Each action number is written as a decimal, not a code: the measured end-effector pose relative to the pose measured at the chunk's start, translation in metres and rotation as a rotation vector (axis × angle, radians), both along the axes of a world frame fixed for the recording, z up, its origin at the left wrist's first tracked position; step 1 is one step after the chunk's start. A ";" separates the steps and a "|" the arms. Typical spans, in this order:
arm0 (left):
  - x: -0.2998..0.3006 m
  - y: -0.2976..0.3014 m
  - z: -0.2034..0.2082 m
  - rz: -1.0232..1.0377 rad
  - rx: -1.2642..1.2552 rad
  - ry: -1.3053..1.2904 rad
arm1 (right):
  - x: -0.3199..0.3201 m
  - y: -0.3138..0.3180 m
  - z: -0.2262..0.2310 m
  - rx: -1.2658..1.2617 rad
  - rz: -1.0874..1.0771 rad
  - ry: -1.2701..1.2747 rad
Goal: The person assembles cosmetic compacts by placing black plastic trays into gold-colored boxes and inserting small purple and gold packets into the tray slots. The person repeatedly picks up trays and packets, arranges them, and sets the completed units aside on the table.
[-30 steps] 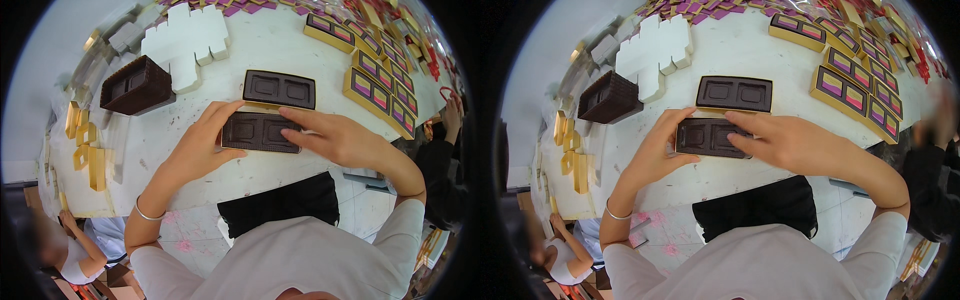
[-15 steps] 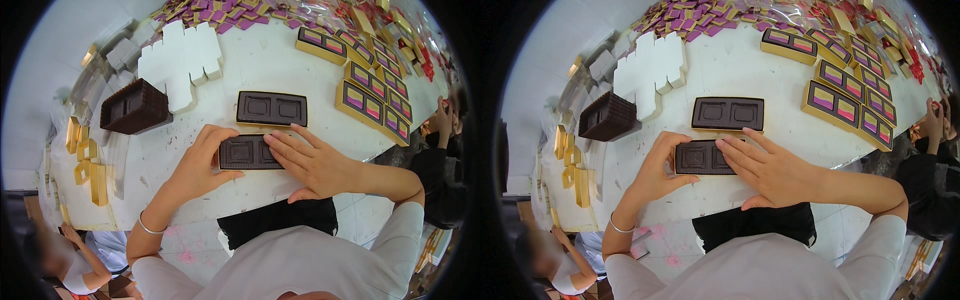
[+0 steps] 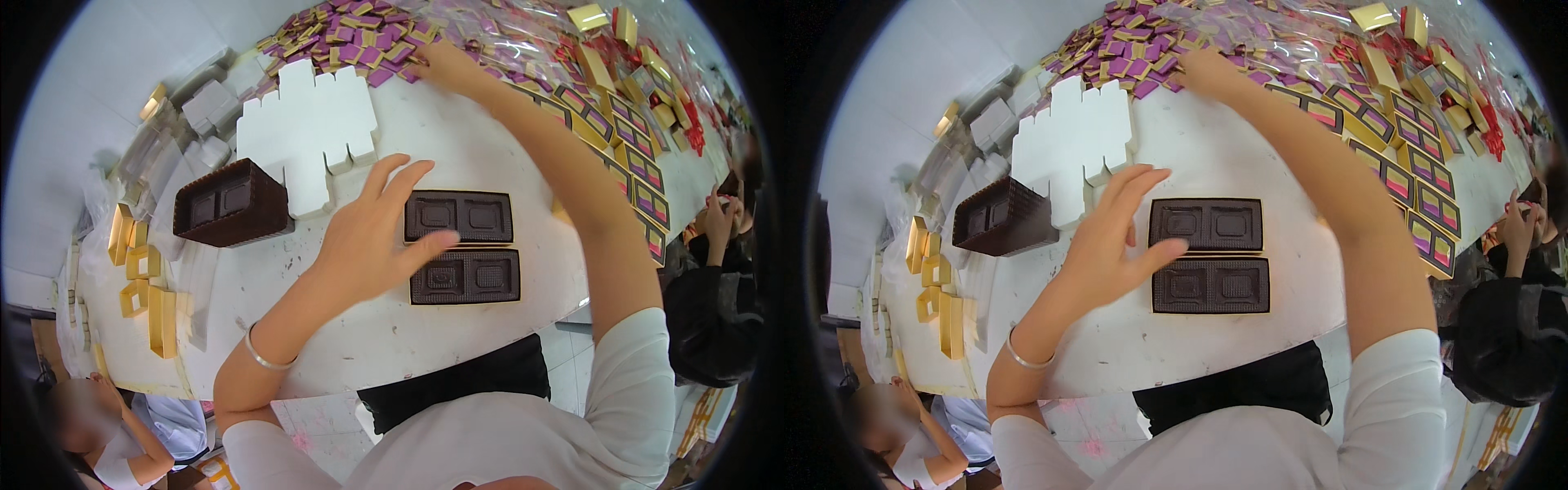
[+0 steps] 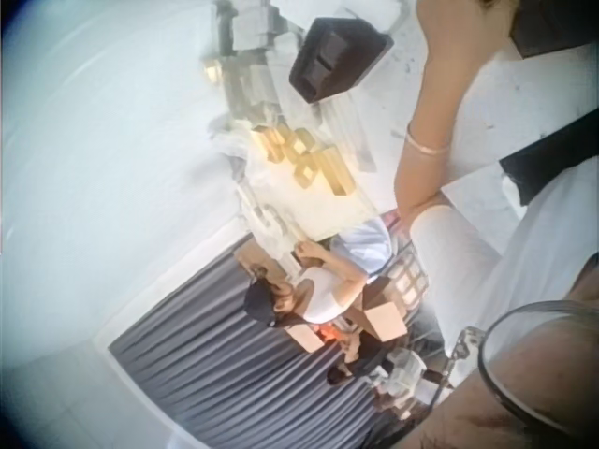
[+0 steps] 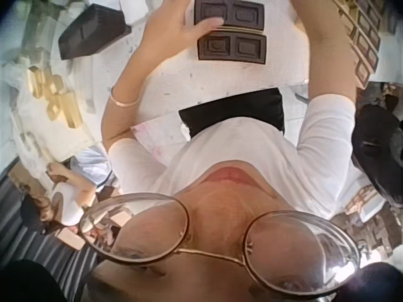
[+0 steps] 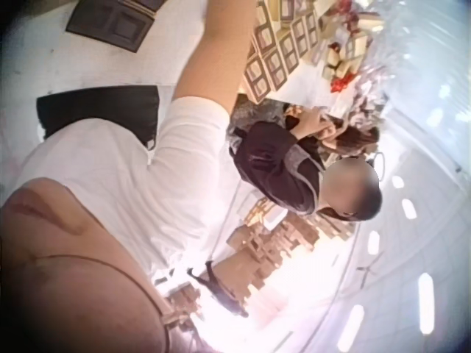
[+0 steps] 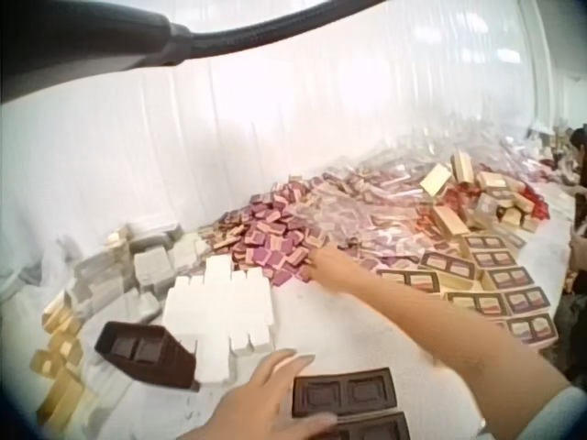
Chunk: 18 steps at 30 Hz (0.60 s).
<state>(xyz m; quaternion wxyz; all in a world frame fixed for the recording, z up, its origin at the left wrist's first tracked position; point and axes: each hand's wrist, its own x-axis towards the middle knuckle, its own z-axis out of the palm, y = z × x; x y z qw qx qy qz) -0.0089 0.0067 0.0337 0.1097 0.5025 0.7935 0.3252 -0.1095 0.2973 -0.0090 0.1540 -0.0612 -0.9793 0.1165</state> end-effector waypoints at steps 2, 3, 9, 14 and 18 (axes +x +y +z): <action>-0.009 0.008 -0.015 -0.030 0.034 -0.119 | -0.011 0.000 -0.015 0.117 -0.017 0.106; -0.011 0.011 -0.021 -0.048 0.054 -0.189 | -0.011 -0.001 -0.018 0.178 -0.028 0.147; -0.006 0.009 -0.030 -0.090 0.041 -0.211 | 0.004 0.023 0.001 0.168 -0.075 0.134; -0.008 0.005 -0.025 -0.069 -0.005 -0.301 | 0.067 -0.008 0.048 -0.883 0.036 0.158; -0.017 0.003 -0.027 -0.128 -0.011 -0.452 | 0.159 -0.055 0.069 -1.218 0.220 -0.066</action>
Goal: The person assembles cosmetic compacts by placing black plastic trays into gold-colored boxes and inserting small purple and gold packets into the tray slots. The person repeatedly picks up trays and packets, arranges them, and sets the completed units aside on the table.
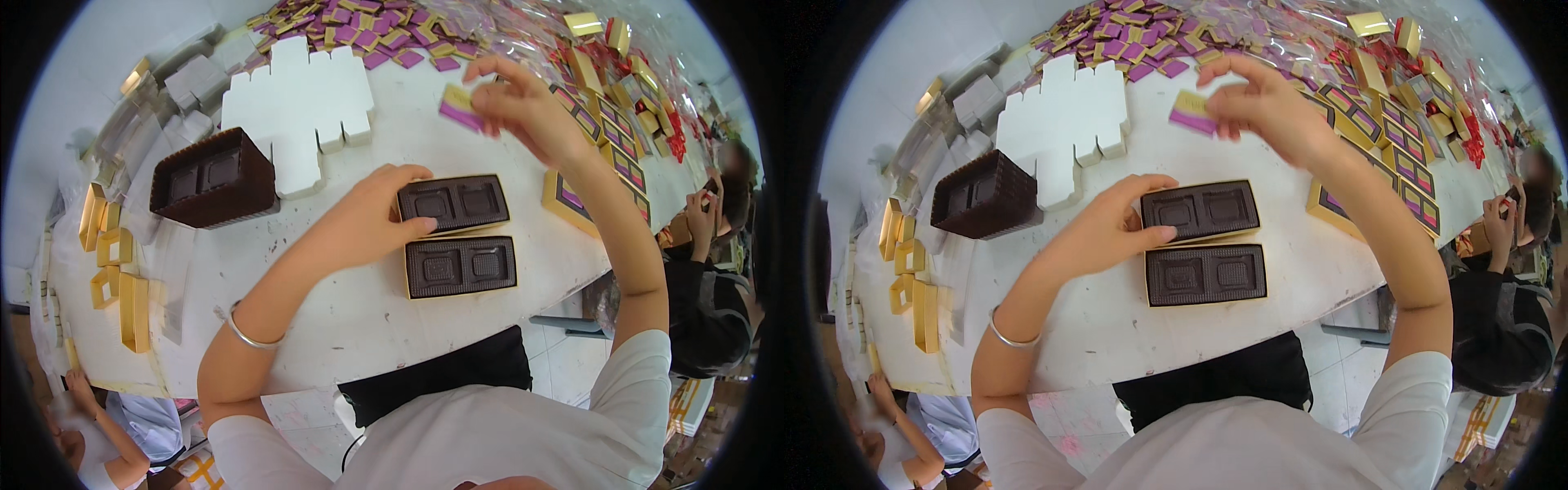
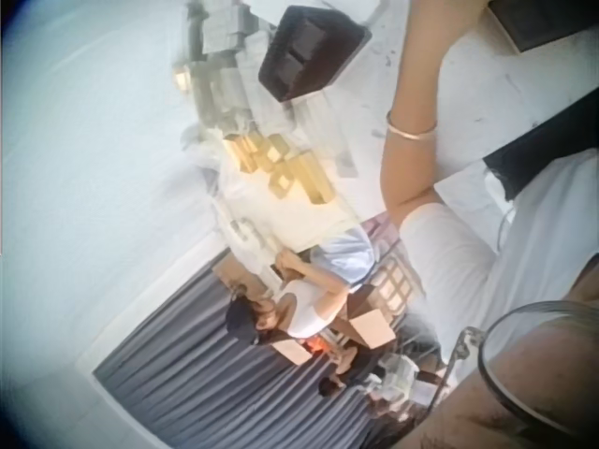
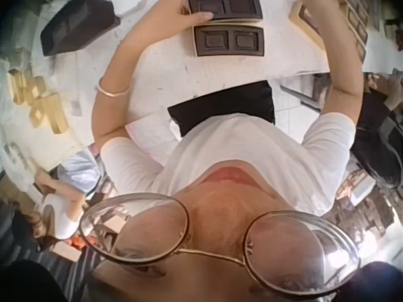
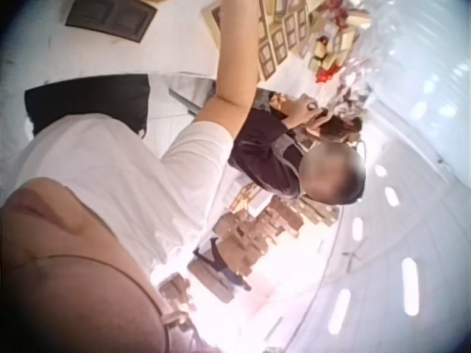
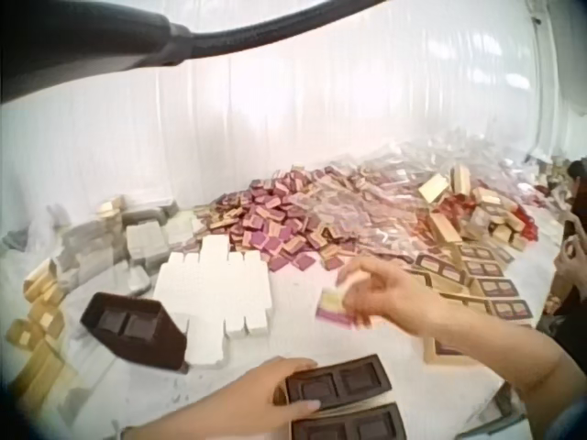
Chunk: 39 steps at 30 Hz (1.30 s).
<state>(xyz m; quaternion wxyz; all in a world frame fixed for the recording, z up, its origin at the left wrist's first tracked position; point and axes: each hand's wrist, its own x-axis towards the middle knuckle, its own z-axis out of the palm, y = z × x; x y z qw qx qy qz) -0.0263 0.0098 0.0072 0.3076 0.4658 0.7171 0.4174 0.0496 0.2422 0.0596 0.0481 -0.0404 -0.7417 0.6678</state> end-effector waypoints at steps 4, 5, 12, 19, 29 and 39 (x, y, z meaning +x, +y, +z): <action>-0.008 -0.002 -0.004 -0.022 -0.025 -0.110 | 0.041 -0.024 -0.006 0.081 0.110 -0.130; -0.007 -0.002 -0.003 -0.022 -0.026 -0.123 | 0.043 -0.028 -0.008 0.152 0.173 -0.141; -0.008 -0.004 0.004 -0.069 -0.071 -0.139 | 0.041 -0.063 -0.045 0.641 0.034 0.214; -0.008 -0.004 -0.002 -0.053 -0.029 -0.138 | 0.037 -0.070 -0.056 0.785 -0.093 0.272; -0.009 -0.003 0.001 -0.050 -0.048 -0.189 | 0.036 -0.060 -0.044 0.577 0.115 0.107; -0.007 0.000 0.004 0.046 -0.059 -0.409 | -0.009 -0.049 0.002 0.562 0.533 -0.376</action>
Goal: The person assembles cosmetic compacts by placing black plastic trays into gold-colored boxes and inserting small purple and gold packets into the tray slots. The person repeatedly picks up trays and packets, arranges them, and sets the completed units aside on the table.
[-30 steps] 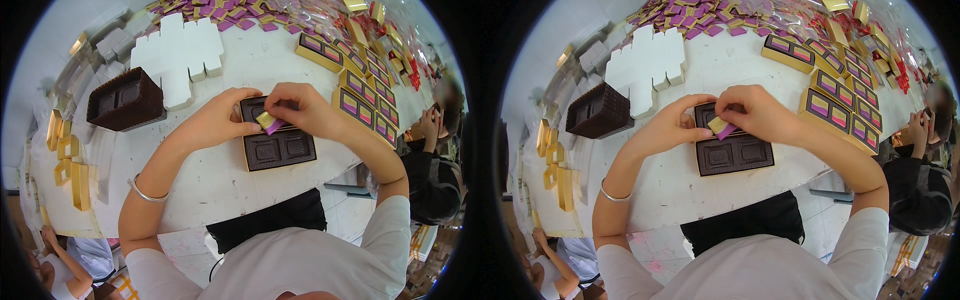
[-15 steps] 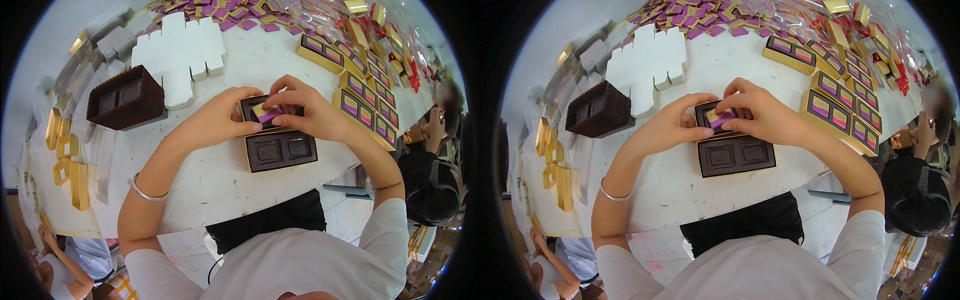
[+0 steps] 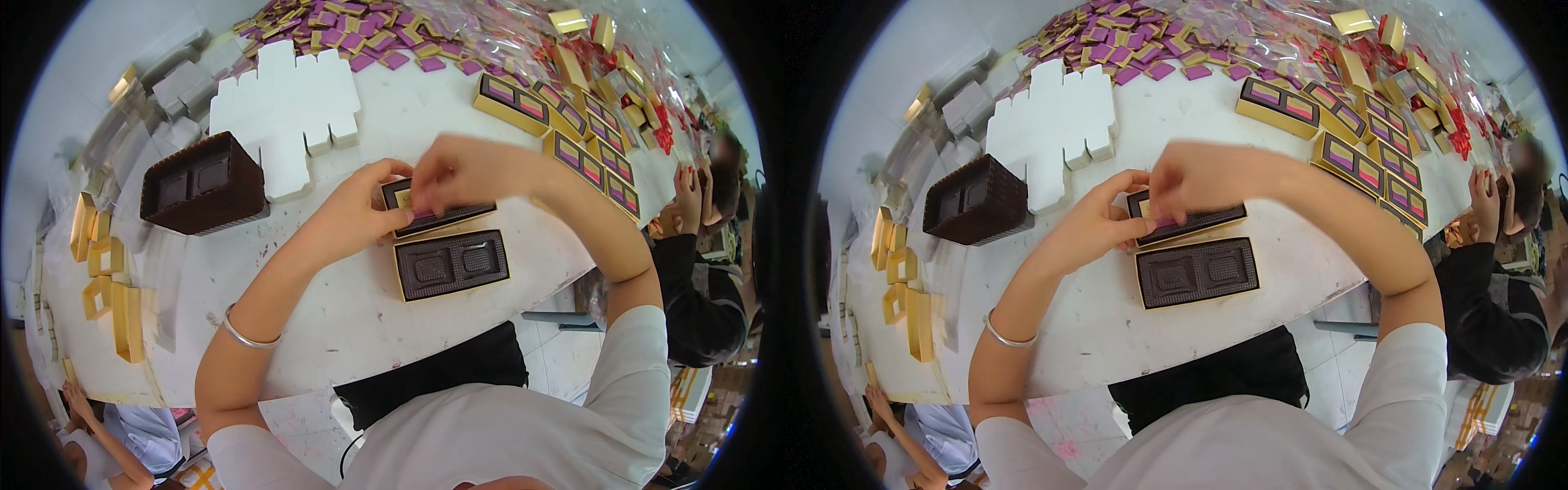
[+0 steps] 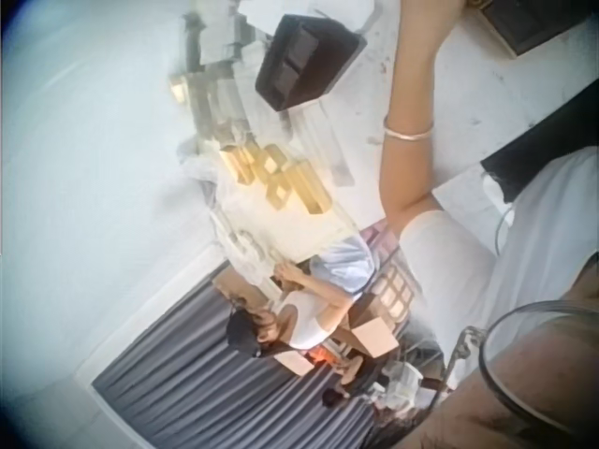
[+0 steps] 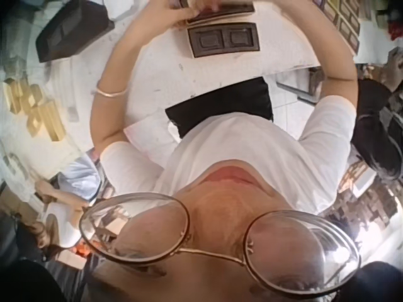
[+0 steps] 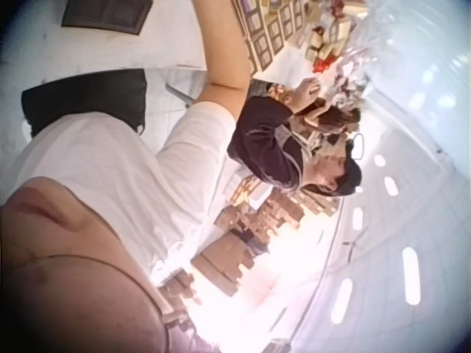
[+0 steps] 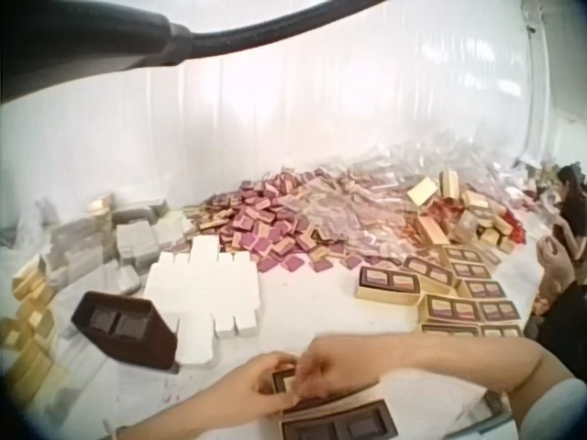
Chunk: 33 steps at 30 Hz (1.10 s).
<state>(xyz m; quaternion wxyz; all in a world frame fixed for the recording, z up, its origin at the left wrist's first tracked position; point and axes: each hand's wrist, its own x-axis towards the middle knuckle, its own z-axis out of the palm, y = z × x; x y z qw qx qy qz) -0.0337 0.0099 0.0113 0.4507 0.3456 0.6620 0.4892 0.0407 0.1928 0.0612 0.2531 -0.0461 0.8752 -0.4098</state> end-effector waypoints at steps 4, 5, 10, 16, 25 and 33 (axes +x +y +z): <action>-0.001 0.002 -0.003 -0.031 -0.007 -0.014 | -0.068 0.074 -0.025 0.547 -0.432 0.669; -0.001 0.004 0.000 -0.044 -0.009 -0.019 | -0.090 0.099 -0.040 0.747 -0.417 0.657; -0.002 0.000 0.003 -0.030 -0.015 -0.008 | -0.132 0.116 -0.080 0.930 -0.448 0.760; -0.003 -0.005 0.007 0.129 0.066 0.224 | -0.071 0.088 -0.019 -0.659 -0.493 0.377; 0.008 -0.004 0.029 0.060 0.204 0.040 | 0.050 0.009 -0.028 -1.011 -0.286 0.385; 0.009 -0.009 0.035 -0.026 0.096 -0.069 | 0.076 -0.021 -0.015 0.400 -0.051 1.268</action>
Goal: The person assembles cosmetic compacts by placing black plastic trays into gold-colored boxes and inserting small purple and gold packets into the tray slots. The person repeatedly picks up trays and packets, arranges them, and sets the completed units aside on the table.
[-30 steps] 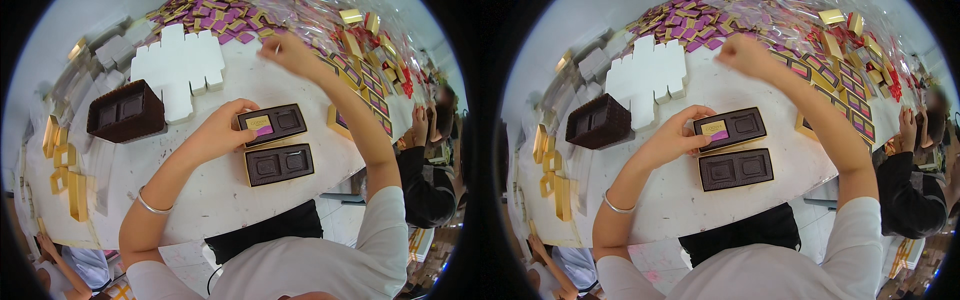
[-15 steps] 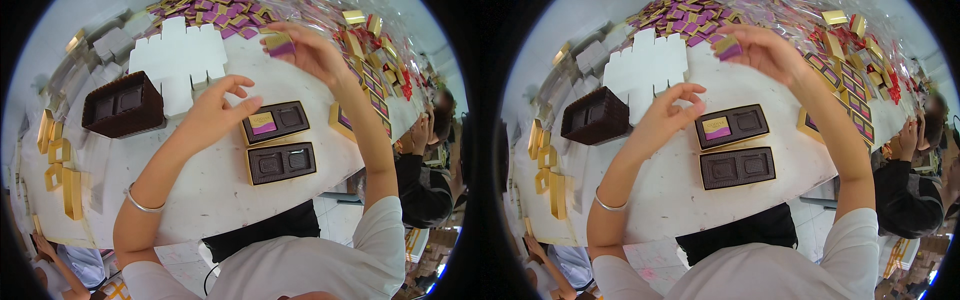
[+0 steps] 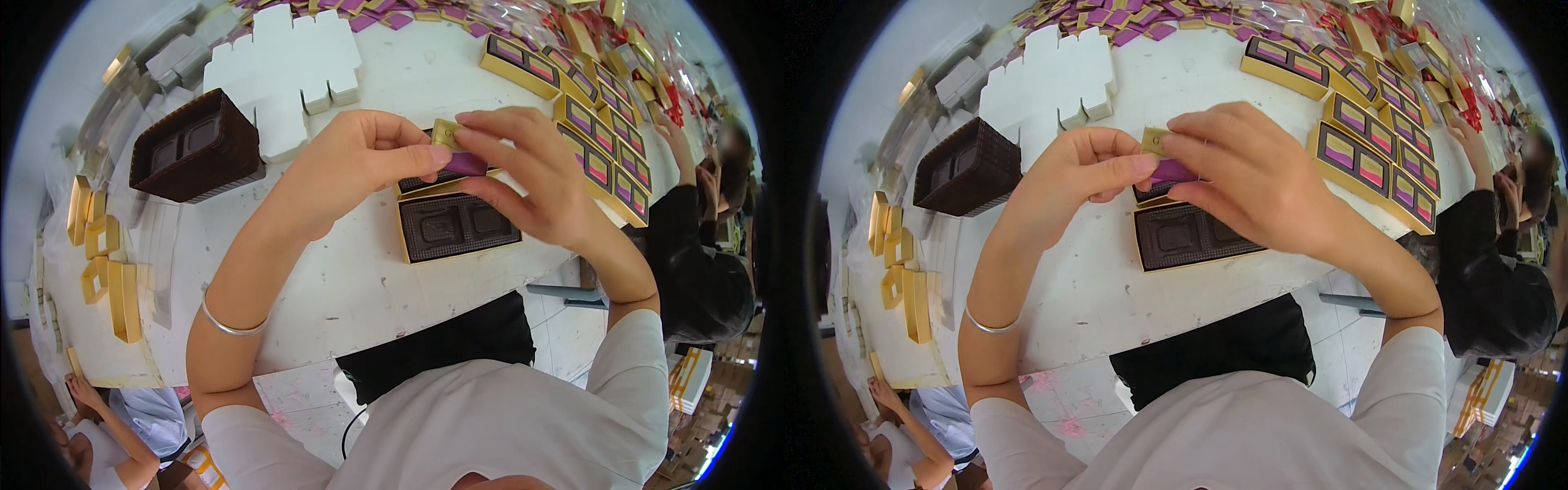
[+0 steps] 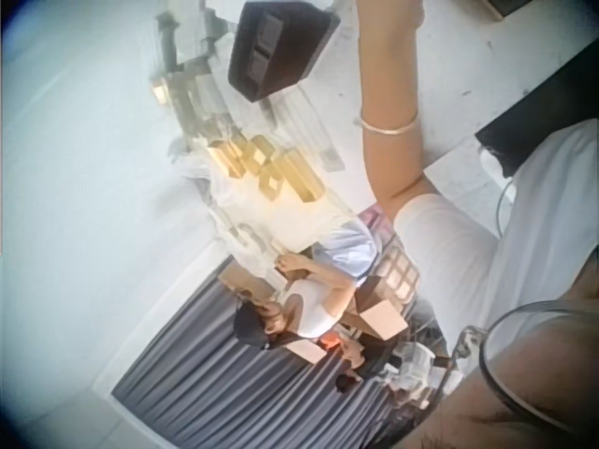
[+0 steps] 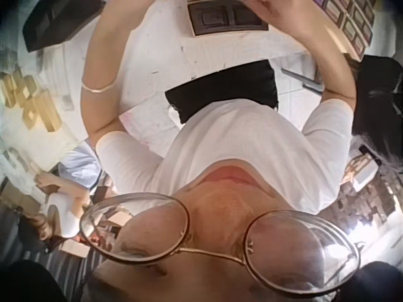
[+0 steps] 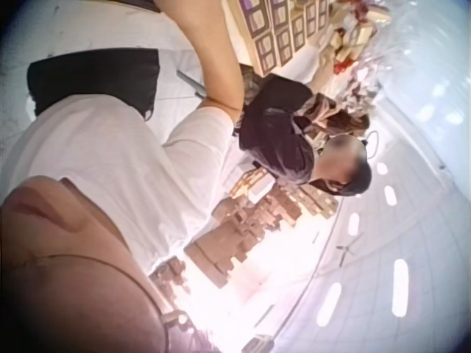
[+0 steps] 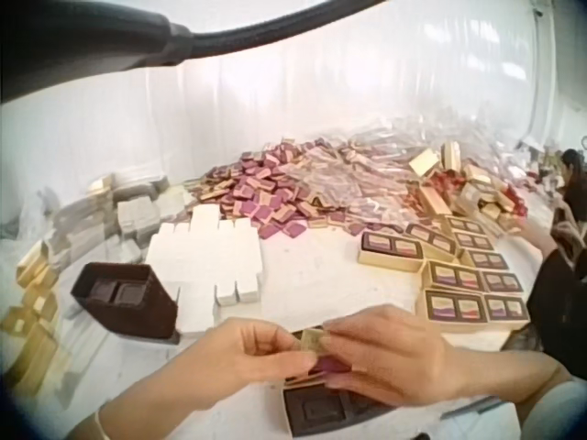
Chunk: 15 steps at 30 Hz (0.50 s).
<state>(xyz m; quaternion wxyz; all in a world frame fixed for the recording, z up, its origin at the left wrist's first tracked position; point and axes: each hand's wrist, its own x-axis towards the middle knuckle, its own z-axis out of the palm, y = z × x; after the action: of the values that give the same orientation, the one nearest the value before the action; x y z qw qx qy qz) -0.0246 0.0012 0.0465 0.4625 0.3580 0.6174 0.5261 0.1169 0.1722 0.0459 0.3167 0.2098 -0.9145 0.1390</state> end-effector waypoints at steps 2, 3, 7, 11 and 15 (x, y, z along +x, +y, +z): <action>0.001 0.000 0.003 -0.052 -0.030 0.100 | 0.005 0.001 0.003 -0.036 0.029 -0.063; -0.003 -0.001 0.007 -0.091 -0.058 0.201 | 0.007 0.003 0.004 -0.053 0.048 -0.092; -0.008 -0.019 -0.010 -0.157 0.114 1.080 | 0.021 0.001 -0.014 -0.138 0.207 -0.329; 0.008 -0.017 -0.019 -0.339 0.020 1.000 | 0.021 -0.013 -0.031 -0.309 0.129 -0.437; 0.014 -0.012 -0.018 -0.328 -0.023 1.025 | 0.015 -0.014 -0.022 -0.288 0.032 -0.641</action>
<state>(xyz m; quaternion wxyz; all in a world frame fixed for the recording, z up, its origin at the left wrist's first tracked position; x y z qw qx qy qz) -0.0107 -0.0104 0.0287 0.1817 0.6556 0.7057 0.1979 0.1317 0.1581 0.0243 0.0378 0.1232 -0.9350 0.3304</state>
